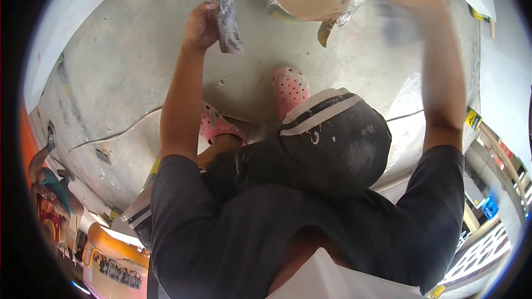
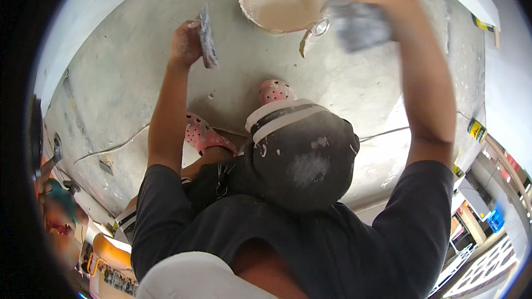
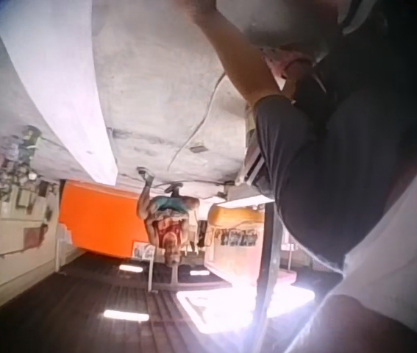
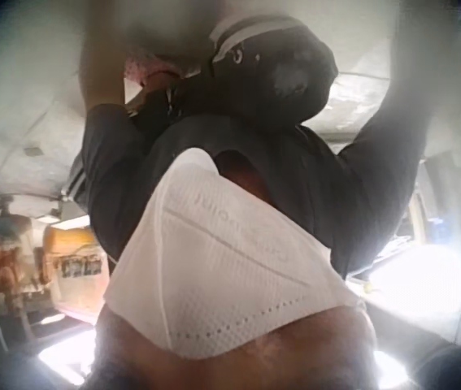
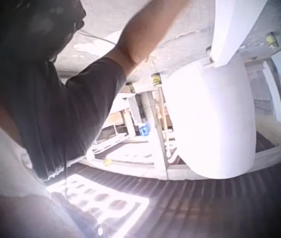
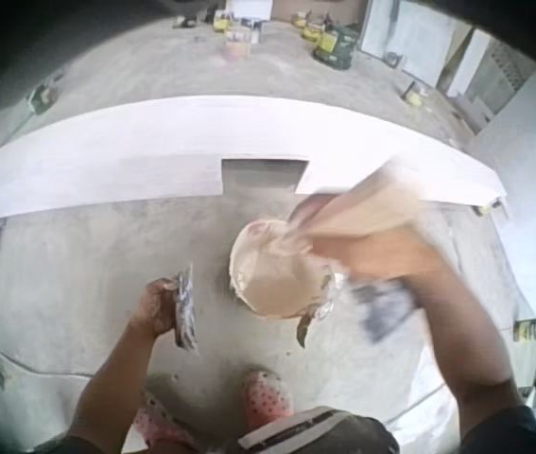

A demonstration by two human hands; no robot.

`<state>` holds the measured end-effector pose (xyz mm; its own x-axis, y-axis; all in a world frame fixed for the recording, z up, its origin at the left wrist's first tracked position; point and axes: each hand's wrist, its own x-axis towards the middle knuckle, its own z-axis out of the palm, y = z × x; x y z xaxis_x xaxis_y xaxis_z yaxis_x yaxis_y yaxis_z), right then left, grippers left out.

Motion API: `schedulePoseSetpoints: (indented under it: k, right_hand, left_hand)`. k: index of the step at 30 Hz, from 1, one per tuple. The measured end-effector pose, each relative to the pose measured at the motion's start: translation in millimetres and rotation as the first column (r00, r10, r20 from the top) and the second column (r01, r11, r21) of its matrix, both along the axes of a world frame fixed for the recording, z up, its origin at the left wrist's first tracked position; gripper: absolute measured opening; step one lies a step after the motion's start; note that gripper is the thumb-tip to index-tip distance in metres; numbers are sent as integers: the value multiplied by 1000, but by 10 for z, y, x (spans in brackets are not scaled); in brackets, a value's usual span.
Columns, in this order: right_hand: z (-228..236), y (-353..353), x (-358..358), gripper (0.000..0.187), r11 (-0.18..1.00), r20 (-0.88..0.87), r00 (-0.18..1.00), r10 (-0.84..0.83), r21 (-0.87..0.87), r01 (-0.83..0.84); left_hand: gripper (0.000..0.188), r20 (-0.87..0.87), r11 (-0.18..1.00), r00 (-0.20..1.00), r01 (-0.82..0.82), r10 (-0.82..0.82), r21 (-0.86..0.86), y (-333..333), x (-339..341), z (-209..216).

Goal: Applying putty or wood filler to a curved white structural component using metal spatulas.

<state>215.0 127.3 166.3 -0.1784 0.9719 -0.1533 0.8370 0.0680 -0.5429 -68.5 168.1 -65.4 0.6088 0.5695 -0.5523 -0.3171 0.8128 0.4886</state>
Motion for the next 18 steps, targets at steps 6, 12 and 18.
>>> schedulePoseSetpoints:
  k: [6, 12, 18]
  right_hand:
    - [-94, 19, -77, 19, 796, -333, 723, 605, 215, -566]
    - [-790, -122, 128, 16, 992, -135, 988, 68, 118, -52]
    - [-51, -193, 89, 18, 994, -408, 906, -113, -37, 107]
  left_hand:
    - [44, 429, 947, 901, 188, -62, -259, -249, 247, -186]
    - [51, 394, 948, 910, 3, 130, -319, -325, 417, -251]
    - [43, 363, 944, 903, -114, 229, -310, -394, 647, -139]
